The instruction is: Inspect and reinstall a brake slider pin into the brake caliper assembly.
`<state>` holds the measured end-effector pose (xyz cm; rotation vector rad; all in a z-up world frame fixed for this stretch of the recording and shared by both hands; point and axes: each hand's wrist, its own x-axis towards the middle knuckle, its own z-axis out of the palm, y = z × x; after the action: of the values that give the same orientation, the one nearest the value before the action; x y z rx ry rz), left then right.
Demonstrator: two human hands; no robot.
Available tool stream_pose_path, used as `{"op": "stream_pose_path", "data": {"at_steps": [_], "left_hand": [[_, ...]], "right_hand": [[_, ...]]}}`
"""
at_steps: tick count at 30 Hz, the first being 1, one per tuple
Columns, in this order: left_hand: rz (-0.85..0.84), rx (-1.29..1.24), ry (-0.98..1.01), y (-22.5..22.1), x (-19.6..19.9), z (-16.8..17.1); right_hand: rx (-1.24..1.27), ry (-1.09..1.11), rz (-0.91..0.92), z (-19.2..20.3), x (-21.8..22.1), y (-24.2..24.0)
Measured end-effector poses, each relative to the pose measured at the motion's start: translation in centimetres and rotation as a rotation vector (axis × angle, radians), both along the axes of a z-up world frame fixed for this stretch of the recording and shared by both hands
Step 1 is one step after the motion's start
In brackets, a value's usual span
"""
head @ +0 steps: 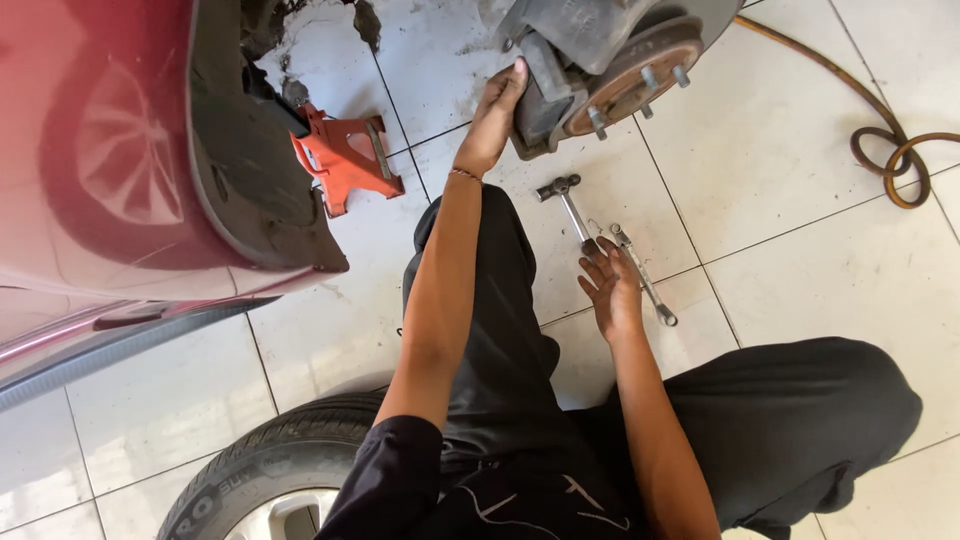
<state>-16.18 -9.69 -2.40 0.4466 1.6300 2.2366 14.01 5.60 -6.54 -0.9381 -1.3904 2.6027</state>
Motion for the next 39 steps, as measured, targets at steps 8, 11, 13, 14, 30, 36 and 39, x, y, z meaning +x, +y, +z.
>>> {"op": "stream_pose_path", "data": {"at_steps": [8,11,13,14,30,36,39], "left_hand": [[0.364,-0.258,0.235,1.5,3.6,1.6],[0.648,-0.207,0.422,2.1,7.2,3.7],[0.778,-0.212,0.496,2.7,9.9,4.3],[0.817,-0.258,0.54,3.0,11.1,5.0],[0.897,-0.435,0.621,5.2,11.2,5.9],[0.882,-0.45,0.631,5.0,11.3,6.3],[0.869,-0.437,0.641,4.8,11.3,6.1]], "right_hand": [[0.092,-0.021,-0.014,1.6,-0.8,-0.6],[0.145,-0.061,-0.043,0.6,-1.3,-0.3],[0.19,-0.1,-0.06,-0.1,-1.1,-0.1],[0.206,-0.13,-0.065,-0.3,-1.0,-0.1],[0.362,-0.163,-0.029,0.3,-0.3,-0.4],[0.364,-0.176,-0.017,1.3,-0.7,-0.3],[0.34,-0.154,-0.027,1.7,-0.8,-0.5]]}}
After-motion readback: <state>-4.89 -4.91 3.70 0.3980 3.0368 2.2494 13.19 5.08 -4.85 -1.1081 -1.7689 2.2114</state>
